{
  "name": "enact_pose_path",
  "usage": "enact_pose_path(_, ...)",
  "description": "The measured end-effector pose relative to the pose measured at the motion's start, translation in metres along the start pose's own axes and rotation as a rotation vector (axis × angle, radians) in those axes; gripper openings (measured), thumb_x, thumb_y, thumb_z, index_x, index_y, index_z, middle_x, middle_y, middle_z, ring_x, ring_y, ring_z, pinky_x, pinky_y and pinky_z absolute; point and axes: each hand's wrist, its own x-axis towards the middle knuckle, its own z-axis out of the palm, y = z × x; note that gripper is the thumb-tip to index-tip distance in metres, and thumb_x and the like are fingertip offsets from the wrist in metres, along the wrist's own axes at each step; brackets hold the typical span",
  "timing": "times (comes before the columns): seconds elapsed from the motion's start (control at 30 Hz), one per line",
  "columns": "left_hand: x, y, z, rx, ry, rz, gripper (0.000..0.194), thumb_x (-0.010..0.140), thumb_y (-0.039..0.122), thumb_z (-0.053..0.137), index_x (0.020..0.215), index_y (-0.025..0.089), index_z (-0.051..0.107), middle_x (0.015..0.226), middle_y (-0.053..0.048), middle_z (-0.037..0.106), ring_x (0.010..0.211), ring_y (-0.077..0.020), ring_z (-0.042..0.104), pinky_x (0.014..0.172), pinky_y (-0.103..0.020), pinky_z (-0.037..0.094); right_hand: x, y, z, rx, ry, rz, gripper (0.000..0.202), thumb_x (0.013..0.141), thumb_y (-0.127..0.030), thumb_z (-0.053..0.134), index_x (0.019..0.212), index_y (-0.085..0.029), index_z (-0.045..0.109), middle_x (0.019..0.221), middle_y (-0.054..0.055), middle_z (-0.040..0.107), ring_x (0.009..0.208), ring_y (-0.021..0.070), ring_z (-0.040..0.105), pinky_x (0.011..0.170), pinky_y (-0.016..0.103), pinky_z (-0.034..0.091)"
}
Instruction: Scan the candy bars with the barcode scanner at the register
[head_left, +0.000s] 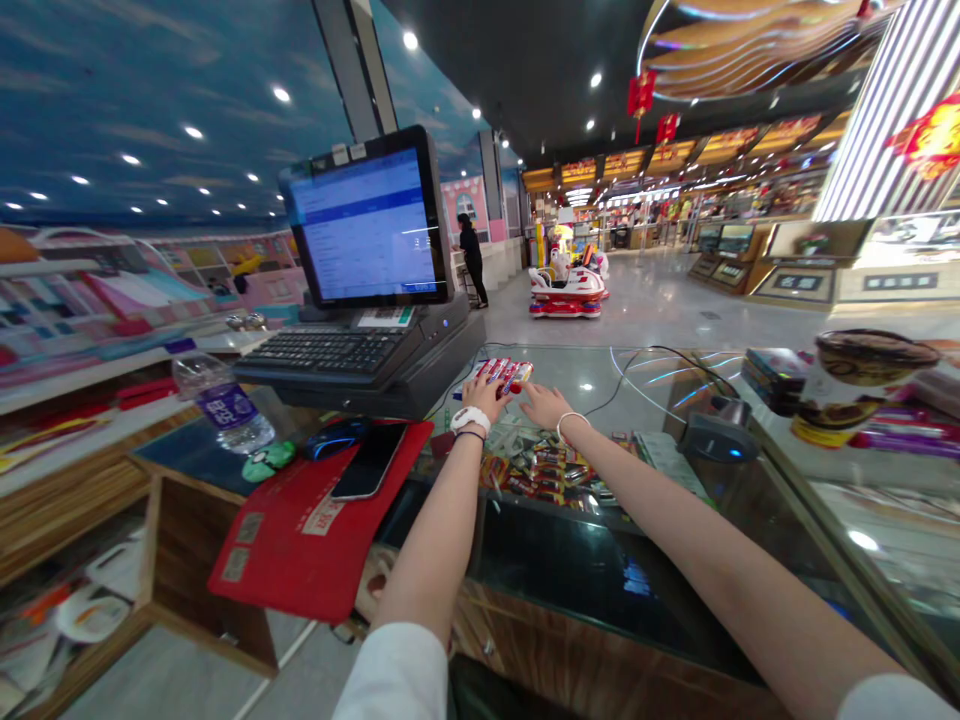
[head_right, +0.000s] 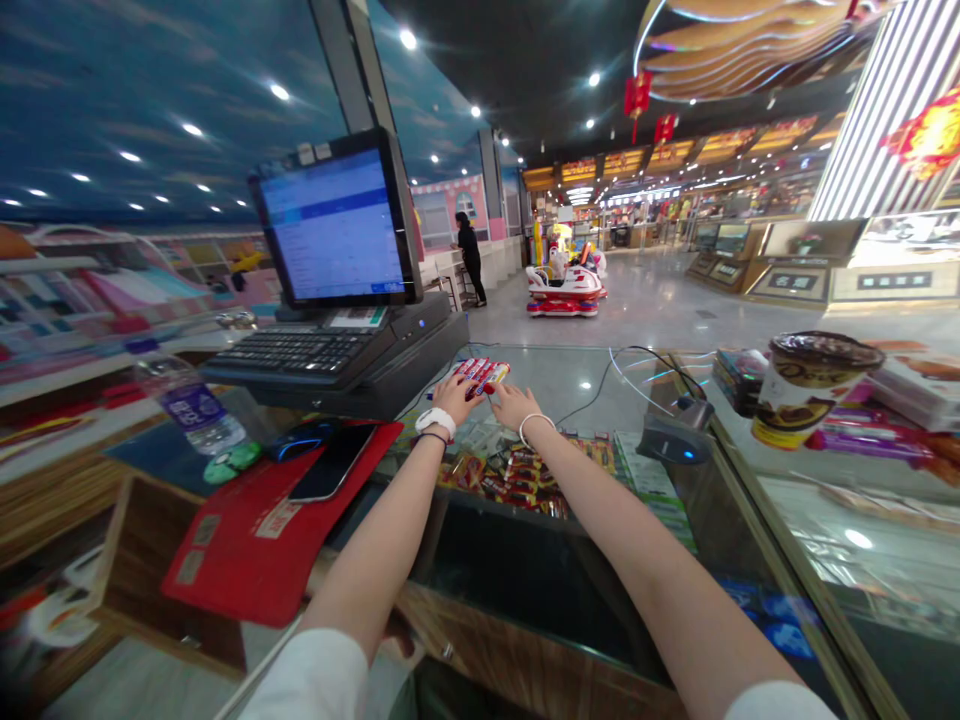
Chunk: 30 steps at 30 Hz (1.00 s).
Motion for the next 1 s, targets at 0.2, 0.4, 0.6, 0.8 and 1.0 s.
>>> enact_pose_path(0.2, -0.001, 0.003, 0.0, -0.022, -0.005, -0.007, 0.046, 0.092, 0.046, 0.059, 0.134, 0.028, 0.059, 0.154, -0.009, 0.044, 0.144, -0.0301, 0.035, 0.121, -0.054, 0.025, -0.002, -0.001, 0.0, -0.011, 0.029, 0.0, 0.056, 0.097, -0.028, 0.043, 0.151, -0.023, 0.033, 0.156, 0.01, 0.043, 0.144, 0.0253, 0.038, 0.118, 0.053, 0.025)
enact_pose_path(0.4, -0.003, 0.007, -0.004, -0.014, -0.006, 0.0, 0.053, 0.089, 0.046, 0.063, 0.138, 0.029, 0.055, 0.157, -0.008, 0.042, 0.145, -0.0297, 0.034, 0.122, -0.052, 0.023, -0.006, -0.003, -0.003, -0.05, 0.052, 0.011, 0.057, 0.097, -0.03, 0.045, 0.152, -0.023, 0.034, 0.158, 0.009, 0.039, 0.145, 0.0241, 0.036, 0.119, 0.047, 0.027)
enact_pose_path(0.6, -0.015, 0.02, -0.005, 0.003, -0.002, 0.07, 0.053, 0.09, 0.036, 0.061, 0.141, 0.027, 0.052, 0.157, -0.009, 0.04, 0.146, -0.0289, 0.034, 0.122, -0.053, 0.024, -0.027, -0.012, -0.01, -0.147, 0.096, 0.013, 0.058, 0.098, -0.03, 0.04, 0.154, -0.018, 0.031, 0.162, 0.009, 0.031, 0.15, 0.0275, 0.027, 0.12, 0.052, 0.024)
enact_pose_path(0.8, -0.03, 0.037, -0.012, 0.027, -0.004, 0.131, 0.054, 0.089, 0.031, 0.061, 0.142, 0.028, 0.051, 0.157, -0.01, 0.04, 0.146, -0.0297, 0.035, 0.121, -0.053, 0.024, -0.054, -0.012, -0.027, -0.234, 0.101, 0.018, 0.061, 0.096, -0.027, 0.044, 0.155, -0.023, 0.03, 0.164, 0.008, 0.028, 0.151, 0.0274, 0.025, 0.121, 0.052, 0.022)
enact_pose_path(1.0, -0.045, 0.063, -0.027, 0.002, -0.063, 0.165, 0.06, 0.09, 0.035, 0.061, 0.147, 0.027, 0.044, 0.159, -0.011, 0.037, 0.149, -0.0301, 0.031, 0.122, -0.053, 0.021, -0.094, -0.002, -0.054, -0.277, 0.166, -0.015, 0.065, 0.094, -0.028, 0.046, 0.156, -0.019, 0.03, 0.164, 0.008, 0.026, 0.151, 0.0289, 0.024, 0.122, 0.052, 0.019)
